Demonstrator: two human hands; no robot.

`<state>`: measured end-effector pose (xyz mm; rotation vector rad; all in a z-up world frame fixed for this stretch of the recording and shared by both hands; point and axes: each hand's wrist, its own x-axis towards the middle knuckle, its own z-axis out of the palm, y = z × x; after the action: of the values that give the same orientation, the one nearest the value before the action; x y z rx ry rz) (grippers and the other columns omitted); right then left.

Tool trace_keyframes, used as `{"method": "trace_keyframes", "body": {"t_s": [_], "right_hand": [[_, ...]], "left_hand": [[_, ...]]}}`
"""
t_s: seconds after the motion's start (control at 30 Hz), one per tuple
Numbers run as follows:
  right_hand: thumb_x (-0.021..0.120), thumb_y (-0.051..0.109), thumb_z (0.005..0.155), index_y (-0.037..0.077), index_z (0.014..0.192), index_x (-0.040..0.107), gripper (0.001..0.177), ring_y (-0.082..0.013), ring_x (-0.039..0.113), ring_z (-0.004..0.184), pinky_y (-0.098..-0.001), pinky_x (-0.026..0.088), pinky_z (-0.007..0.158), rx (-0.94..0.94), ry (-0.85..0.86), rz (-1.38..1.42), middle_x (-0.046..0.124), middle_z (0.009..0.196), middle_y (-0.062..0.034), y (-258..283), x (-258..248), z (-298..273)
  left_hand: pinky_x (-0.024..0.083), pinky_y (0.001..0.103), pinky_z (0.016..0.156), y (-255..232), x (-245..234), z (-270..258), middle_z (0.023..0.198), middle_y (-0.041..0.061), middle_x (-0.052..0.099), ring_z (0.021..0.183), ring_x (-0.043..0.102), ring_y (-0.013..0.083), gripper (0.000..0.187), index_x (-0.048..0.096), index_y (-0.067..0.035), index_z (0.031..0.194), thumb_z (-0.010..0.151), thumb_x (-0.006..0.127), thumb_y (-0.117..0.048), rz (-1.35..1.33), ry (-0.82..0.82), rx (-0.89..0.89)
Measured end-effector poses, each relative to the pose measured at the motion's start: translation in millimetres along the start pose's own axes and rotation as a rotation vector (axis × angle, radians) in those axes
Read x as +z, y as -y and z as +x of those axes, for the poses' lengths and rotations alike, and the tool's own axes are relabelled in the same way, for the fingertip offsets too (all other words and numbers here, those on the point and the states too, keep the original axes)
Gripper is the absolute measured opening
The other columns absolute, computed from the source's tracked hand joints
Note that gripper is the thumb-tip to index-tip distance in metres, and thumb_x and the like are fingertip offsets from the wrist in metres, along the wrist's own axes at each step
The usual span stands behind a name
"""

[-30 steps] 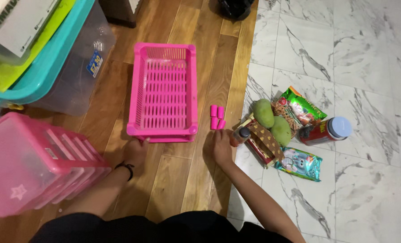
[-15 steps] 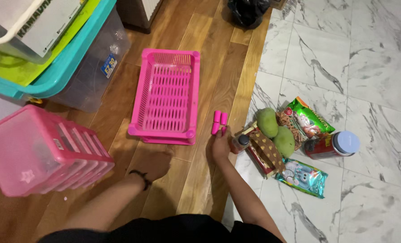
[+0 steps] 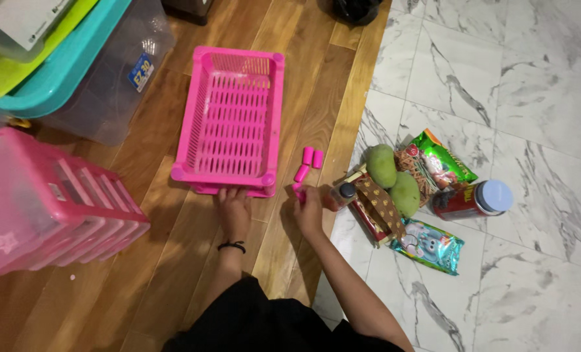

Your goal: The person assembles a pink plastic basket by hand, snapping together the side panels and handle pieces. After completing the assembly, they place a bottle, a tin can, a bag of crackers, and two mangoes into the basket.

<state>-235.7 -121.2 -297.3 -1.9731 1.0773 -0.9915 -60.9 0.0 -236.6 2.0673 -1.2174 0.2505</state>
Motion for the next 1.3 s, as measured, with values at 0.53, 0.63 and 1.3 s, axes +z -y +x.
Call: {"method": "trace_keyframes", "body": {"t_s": [0.53,0.63,1.3], "right_hand": [[0.067,0.006,0.098,-0.001,0.13,0.066,0.033,-0.0132,0.067,0.102,-0.0269,0.055,0.087,0.063,-0.11,0.404,0.071,0.118,-0.0091,104,-71,89],[0.069,0.009,0.1,-0.003,0.129,0.065,0.032,-0.0128,0.068,0.107,-0.0271,0.056,0.093,0.074,-0.122,0.635,0.072,0.12,-0.0091,118,-82,90],[0.076,0.005,0.09,0.0,0.124,0.068,0.035,-0.0134,0.071,0.09,-0.0261,0.06,0.074,0.001,-0.125,0.321,0.073,0.109,-0.0107,224,-90,79]], "left_hand": [[0.021,0.058,0.105,-138,-116,109,0.107,-0.001,0.073,0.116,0.055,0.0245,0.017,0.08,-0.016,0.103,0.087,0.078,-0.021,0.002,-0.151,-0.131],[0.023,0.055,0.114,-142,-123,123,0.113,-0.001,0.071,0.127,0.051,0.0275,0.017,0.078,-0.017,0.11,0.094,0.075,-0.02,-0.059,-0.187,-0.12],[0.008,0.067,0.109,-144,-117,139,0.108,-0.005,0.074,0.129,0.05,0.0288,0.018,0.081,-0.02,0.105,0.089,0.074,-0.023,0.052,-0.243,-0.172]]}}
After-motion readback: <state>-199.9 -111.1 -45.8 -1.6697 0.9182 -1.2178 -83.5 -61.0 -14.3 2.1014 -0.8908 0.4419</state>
